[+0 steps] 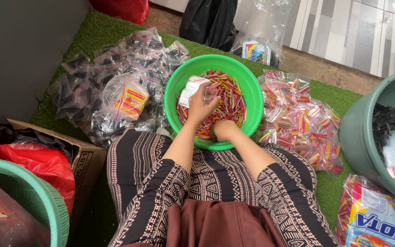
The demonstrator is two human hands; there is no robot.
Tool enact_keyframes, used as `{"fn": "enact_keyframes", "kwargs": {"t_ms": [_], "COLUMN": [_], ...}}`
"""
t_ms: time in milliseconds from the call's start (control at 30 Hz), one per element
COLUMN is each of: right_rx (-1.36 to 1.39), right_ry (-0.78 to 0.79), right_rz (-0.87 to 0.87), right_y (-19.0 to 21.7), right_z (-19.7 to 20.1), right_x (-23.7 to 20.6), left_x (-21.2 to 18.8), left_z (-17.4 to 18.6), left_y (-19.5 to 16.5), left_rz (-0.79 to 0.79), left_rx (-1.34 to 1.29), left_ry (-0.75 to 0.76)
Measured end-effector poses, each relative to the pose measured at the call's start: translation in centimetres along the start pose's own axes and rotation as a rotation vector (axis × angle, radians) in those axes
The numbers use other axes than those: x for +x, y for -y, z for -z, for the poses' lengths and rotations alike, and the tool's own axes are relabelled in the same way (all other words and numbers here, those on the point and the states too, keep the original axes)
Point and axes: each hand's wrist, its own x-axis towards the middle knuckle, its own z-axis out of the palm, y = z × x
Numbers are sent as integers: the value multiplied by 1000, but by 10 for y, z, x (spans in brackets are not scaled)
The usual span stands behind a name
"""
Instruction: The person sits on a green mat and repeatedly picks up small clear plastic bags and colorful candy sticks from a green basin. They place the candy into the bags and set the filled bags aside on the mat. The process is repeated continuously throughout the clip.
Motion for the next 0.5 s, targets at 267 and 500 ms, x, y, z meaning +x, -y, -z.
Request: {"fn": "enact_keyframes", "kwargs": {"t_ms": [267,500], "right_rx": [919,1267], "right_ry": [-518,-1105], "right_rz": [70,227], "right_y": [-65,-44], "right_z": [40,71], "right_x": [-25,-36], "left_x": [1,-5], "left_z": [-3,-7], "left_y": [1,0], "left_rz": [-20,-123], "left_rx": [36,134], "left_ry": [18,168]}}
